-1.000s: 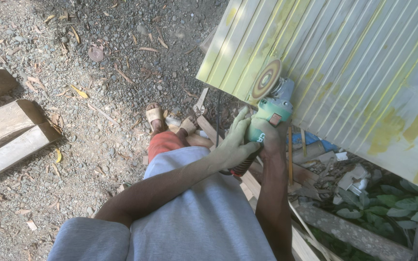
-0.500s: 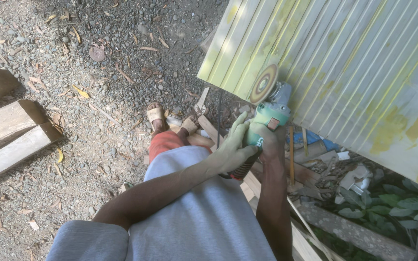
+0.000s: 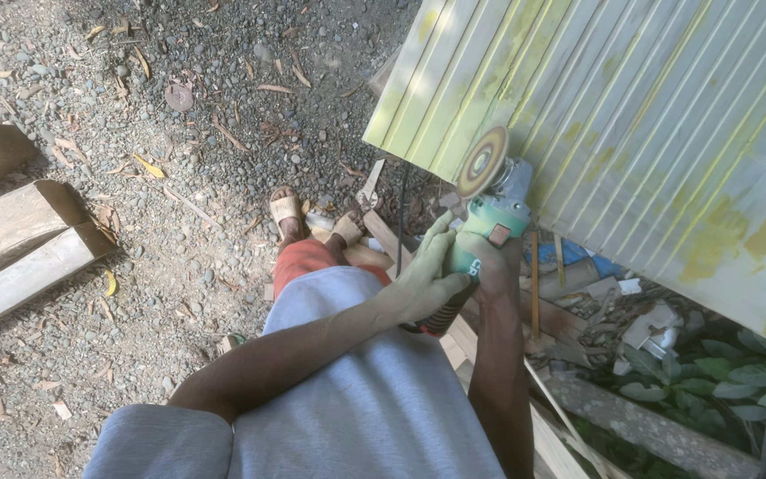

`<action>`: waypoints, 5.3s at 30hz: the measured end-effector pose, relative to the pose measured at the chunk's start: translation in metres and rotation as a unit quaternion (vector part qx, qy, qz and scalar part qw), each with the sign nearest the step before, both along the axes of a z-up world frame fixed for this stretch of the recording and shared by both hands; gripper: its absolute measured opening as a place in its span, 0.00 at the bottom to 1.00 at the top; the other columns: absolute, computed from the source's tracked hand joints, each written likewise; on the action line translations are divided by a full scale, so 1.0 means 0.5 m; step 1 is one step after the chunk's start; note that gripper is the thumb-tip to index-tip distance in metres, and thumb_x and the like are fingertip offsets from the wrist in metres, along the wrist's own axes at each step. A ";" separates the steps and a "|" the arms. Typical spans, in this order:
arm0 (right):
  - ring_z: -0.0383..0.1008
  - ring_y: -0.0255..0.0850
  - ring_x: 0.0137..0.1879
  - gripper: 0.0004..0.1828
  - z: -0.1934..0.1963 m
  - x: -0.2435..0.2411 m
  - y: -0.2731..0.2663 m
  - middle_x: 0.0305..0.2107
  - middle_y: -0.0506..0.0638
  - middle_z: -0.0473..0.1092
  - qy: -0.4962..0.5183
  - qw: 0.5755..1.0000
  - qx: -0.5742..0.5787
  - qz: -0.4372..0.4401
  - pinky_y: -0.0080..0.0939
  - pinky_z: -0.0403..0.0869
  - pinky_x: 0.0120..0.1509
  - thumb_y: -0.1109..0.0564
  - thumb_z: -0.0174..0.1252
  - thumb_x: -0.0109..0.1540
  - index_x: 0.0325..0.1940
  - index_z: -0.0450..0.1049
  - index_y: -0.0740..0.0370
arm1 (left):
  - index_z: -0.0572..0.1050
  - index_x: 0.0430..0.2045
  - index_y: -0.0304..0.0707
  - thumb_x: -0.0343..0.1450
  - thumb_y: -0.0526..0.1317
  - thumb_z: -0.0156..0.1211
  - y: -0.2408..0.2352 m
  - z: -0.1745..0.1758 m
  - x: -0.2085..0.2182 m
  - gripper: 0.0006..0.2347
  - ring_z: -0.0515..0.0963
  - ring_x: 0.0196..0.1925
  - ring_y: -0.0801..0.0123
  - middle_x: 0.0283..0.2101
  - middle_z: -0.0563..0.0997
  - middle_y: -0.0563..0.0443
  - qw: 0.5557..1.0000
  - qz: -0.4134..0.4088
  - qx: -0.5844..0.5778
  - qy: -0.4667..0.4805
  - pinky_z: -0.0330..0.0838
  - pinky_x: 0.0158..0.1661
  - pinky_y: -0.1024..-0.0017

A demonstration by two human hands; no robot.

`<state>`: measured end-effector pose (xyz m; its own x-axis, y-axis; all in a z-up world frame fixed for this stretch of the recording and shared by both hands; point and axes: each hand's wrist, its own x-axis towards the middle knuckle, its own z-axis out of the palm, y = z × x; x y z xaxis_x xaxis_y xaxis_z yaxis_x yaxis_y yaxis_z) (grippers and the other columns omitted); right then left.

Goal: The person uses an angle grinder with a sanding disc to sand the surface of a large, light-colored wooden board. The person moves the tool across the board's surface, removing yellowish residue and smoothing the wood.

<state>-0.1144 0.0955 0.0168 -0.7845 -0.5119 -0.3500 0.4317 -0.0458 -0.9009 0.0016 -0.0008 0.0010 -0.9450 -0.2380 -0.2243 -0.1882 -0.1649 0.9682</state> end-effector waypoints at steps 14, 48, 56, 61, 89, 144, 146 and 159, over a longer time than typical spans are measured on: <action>0.78 0.38 0.39 0.20 -0.001 0.026 0.018 0.37 0.51 0.74 0.020 0.999 0.044 -0.005 0.36 0.78 0.42 0.69 0.59 0.53 0.50 0.72 0.68 | 0.54 0.67 0.22 0.69 0.38 0.63 0.012 -0.005 0.022 0.33 0.45 0.81 0.45 0.77 0.44 0.31 1.000 -0.017 -0.005 -0.019 0.47 0.73 0.60; 0.75 0.55 0.45 0.31 0.045 0.054 0.323 0.43 0.61 0.70 -0.082 0.952 -0.207 -0.211 0.56 0.78 0.53 0.61 0.55 0.59 0.68 0.63 0.61 | 0.46 0.75 0.43 0.72 0.55 0.54 -0.243 -0.022 -0.154 0.37 0.41 0.81 0.58 0.79 0.42 0.49 0.730 -0.278 -0.623 0.049 0.30 0.75 0.49; 0.74 0.54 0.47 0.32 -0.021 0.085 0.392 0.44 0.60 0.71 -0.107 0.935 -0.202 -0.272 0.59 0.78 0.56 0.58 0.54 0.60 0.69 0.63 0.63 | 0.46 0.78 0.54 0.78 0.45 0.53 -0.264 -0.040 -0.149 0.32 0.37 0.80 0.51 0.80 0.39 0.47 0.675 -0.214 -0.702 0.083 0.29 0.74 0.47; 0.74 0.53 0.48 0.28 -0.036 0.082 0.396 0.43 0.60 0.71 -0.110 0.936 -0.173 -0.286 0.59 0.77 0.57 0.57 0.54 0.63 0.67 0.64 0.66 | 0.47 0.78 0.53 0.79 0.46 0.50 -0.266 -0.043 -0.126 0.30 0.40 0.82 0.57 0.81 0.41 0.57 0.674 -0.295 -0.671 0.093 0.30 0.76 0.47; 0.77 0.54 0.46 0.21 -0.081 0.371 0.086 0.43 0.62 0.73 -0.054 0.837 -0.204 -0.504 0.54 0.78 0.53 0.53 0.57 0.65 0.58 0.67 0.68 | 0.53 0.76 0.52 0.81 0.65 0.51 -0.511 -0.079 -0.445 0.32 0.43 0.80 0.49 0.79 0.46 0.47 0.573 -0.396 -0.644 0.316 0.34 0.73 0.38; 0.76 0.35 0.34 0.24 0.051 0.064 0.032 0.33 0.48 0.74 -0.091 0.972 0.182 -0.114 0.33 0.75 0.34 0.67 0.64 0.47 0.48 0.74 0.65 | 0.57 0.64 0.28 0.71 0.38 0.65 -0.105 -0.053 -0.075 0.29 0.77 0.62 0.58 0.60 0.73 0.39 0.893 -0.340 0.292 -0.035 0.75 0.58 0.63; 0.71 0.35 0.30 0.23 0.053 0.066 0.033 0.31 0.50 0.72 -0.084 0.971 0.194 -0.110 0.33 0.68 0.28 0.67 0.65 0.48 0.49 0.73 0.67 | 0.54 0.66 0.30 0.70 0.38 0.65 -0.108 -0.047 -0.077 0.32 0.76 0.61 0.58 0.60 0.72 0.40 0.889 -0.346 0.298 -0.035 0.75 0.58 0.63; 0.74 0.32 0.33 0.24 0.037 0.063 0.038 0.32 0.45 0.74 -0.092 0.970 0.192 -0.115 0.31 0.71 0.30 0.67 0.63 0.47 0.48 0.74 0.63 | 0.56 0.65 0.30 0.71 0.42 0.66 -0.105 -0.057 -0.079 0.31 0.78 0.59 0.58 0.59 0.75 0.38 0.897 -0.350 0.266 -0.044 0.76 0.56 0.64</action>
